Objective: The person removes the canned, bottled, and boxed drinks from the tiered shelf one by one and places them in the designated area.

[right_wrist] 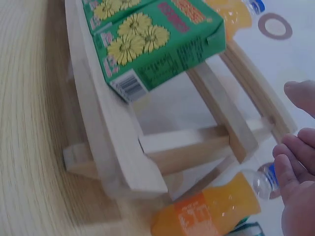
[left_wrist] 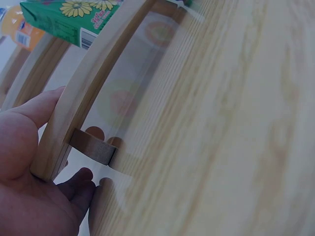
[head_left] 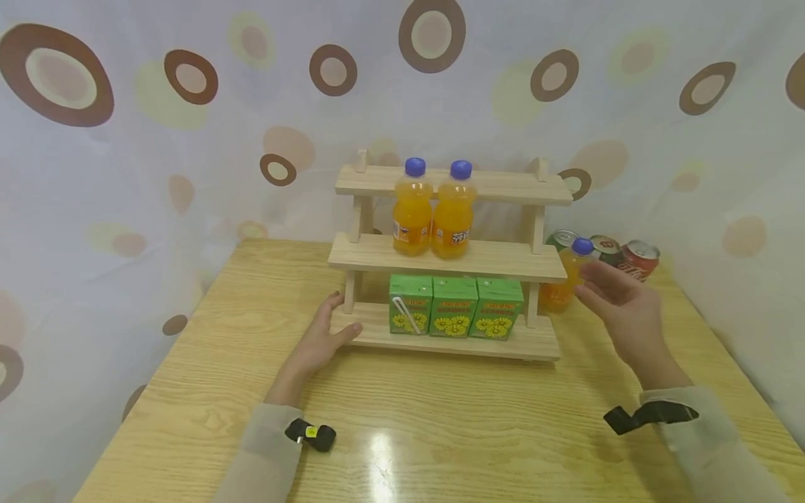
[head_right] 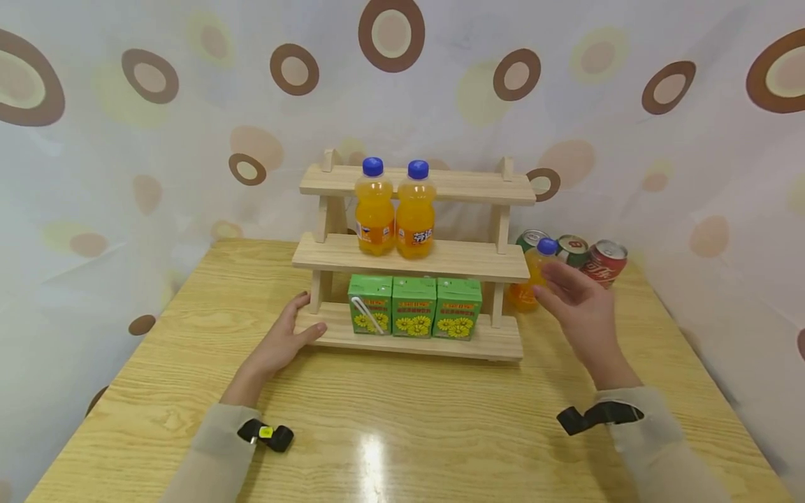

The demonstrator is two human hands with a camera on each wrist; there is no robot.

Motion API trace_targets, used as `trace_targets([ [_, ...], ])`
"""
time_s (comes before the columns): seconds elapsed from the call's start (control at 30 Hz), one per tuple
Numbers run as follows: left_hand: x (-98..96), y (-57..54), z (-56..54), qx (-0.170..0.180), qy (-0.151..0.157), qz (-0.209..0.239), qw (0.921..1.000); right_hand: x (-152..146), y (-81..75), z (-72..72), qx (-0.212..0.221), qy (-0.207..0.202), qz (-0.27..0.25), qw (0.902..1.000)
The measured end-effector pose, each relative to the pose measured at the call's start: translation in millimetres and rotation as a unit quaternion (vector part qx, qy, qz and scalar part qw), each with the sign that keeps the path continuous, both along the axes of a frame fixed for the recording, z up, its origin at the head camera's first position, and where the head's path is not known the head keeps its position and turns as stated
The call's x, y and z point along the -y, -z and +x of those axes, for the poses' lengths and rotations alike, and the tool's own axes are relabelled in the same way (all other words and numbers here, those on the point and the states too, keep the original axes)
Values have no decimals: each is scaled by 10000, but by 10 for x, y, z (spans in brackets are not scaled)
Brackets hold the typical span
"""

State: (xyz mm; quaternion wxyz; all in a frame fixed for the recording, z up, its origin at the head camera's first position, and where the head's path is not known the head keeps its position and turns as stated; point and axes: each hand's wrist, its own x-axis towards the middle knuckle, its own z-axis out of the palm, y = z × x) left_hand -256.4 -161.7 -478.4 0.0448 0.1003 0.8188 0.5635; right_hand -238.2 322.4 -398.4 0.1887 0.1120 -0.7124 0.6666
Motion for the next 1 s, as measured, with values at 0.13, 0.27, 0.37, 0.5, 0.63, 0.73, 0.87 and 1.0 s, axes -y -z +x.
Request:
trace_targets([
  [0.13,-2,-1,2,33,-7,-22,10000,127,-67,14,-201,-257,56,9995],
  [0.27,-6,-13,2,11,29,-36,10000,247,-158,9,-211,-432,76,9988],
  [0.37,-7,-13,-1,10,12,-61,10000,335,-220,-11,-190,-425,192,9987],
  [0.5,0,4,-6,38,17,-69,10000,451,-281,-49,-108,-393,433,9982],
  [0.63,6,15,-13,56,51,-16,10000,577,-340,-101,-37,-489,492,9976],
  [0.73,3,0,-6,62,57,14,10000,671,-388,-140,-6,-574,444,9974],
  [0.87,-2,-33,11,100,77,32,9999,782,-447,-185,78,-534,520,9972],
  [1.0,-1,-47,19,101,72,46,9999,871,-503,-235,184,-392,855,9954],
])
